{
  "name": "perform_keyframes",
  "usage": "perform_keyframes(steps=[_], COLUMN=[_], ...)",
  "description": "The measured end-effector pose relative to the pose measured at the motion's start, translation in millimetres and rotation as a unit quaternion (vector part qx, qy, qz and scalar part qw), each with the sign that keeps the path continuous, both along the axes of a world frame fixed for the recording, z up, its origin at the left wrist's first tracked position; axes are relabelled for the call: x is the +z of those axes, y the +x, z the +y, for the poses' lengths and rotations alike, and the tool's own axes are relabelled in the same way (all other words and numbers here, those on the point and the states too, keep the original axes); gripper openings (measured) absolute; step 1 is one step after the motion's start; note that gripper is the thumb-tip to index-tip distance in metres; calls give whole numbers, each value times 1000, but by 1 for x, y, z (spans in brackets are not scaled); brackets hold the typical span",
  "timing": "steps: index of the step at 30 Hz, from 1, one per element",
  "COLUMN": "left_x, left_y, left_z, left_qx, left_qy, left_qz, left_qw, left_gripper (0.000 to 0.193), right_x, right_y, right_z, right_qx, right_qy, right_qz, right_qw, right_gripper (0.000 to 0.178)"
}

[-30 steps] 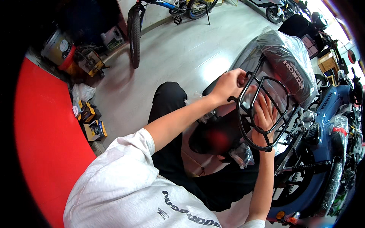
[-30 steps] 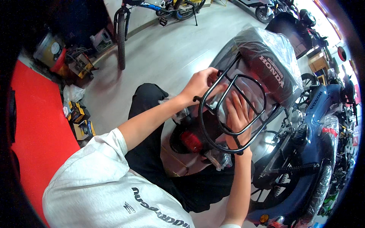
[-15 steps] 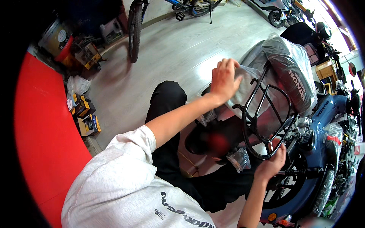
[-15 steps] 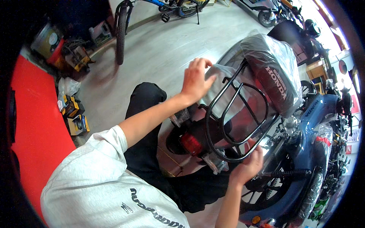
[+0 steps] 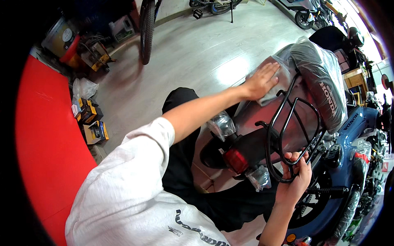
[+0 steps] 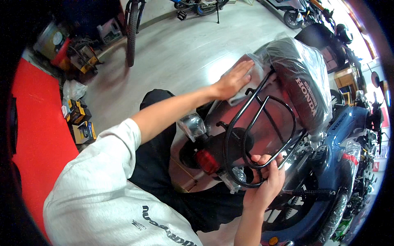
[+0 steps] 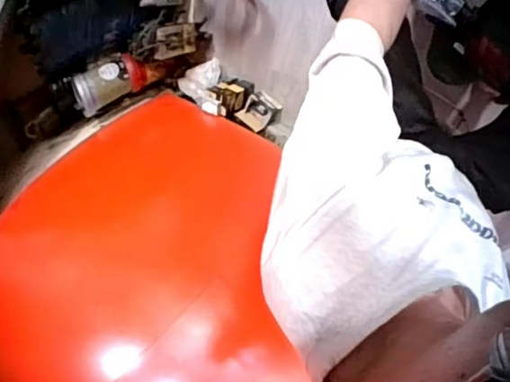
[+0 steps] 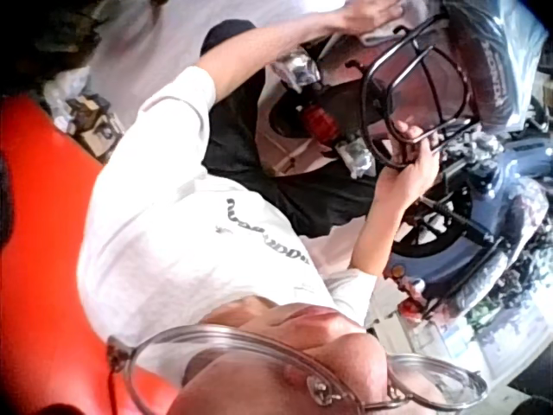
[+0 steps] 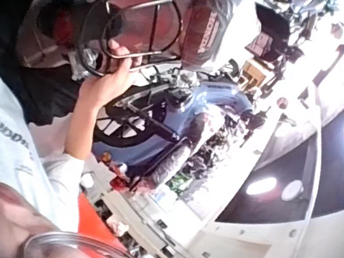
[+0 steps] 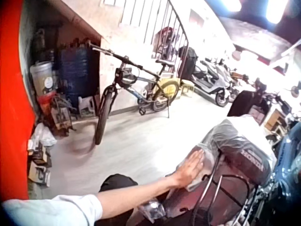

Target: The person sits on the floor and wipes the rear rack and seat of a Honda motorcycle using a light blue cloth. The person repeatedly folds the cloth and wipes the metal rack and the plastic-covered seat.

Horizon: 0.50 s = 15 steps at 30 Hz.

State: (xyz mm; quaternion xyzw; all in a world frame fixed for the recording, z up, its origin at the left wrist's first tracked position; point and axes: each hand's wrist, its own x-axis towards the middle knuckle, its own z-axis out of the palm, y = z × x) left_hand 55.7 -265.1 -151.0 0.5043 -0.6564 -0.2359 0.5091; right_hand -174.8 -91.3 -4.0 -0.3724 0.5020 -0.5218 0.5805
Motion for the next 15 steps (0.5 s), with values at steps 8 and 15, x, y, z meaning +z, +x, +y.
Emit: perform_keyframes(steps=[8,15], left_x=[7,-19], left_y=[-2,3], left_z=[-120,-132], left_qx=[3,34], left_qy=[-23,-62], left_qz=[-32,24], left_qw=[999,997], left_gripper=[59,53], right_x=[-1,-1], right_y=[4,5], right_z=[4,3], right_qx=[-42,-49], right_qy=[-10,-11], right_qz=[51,64], right_qw=[998,997], right_gripper=[33,35])
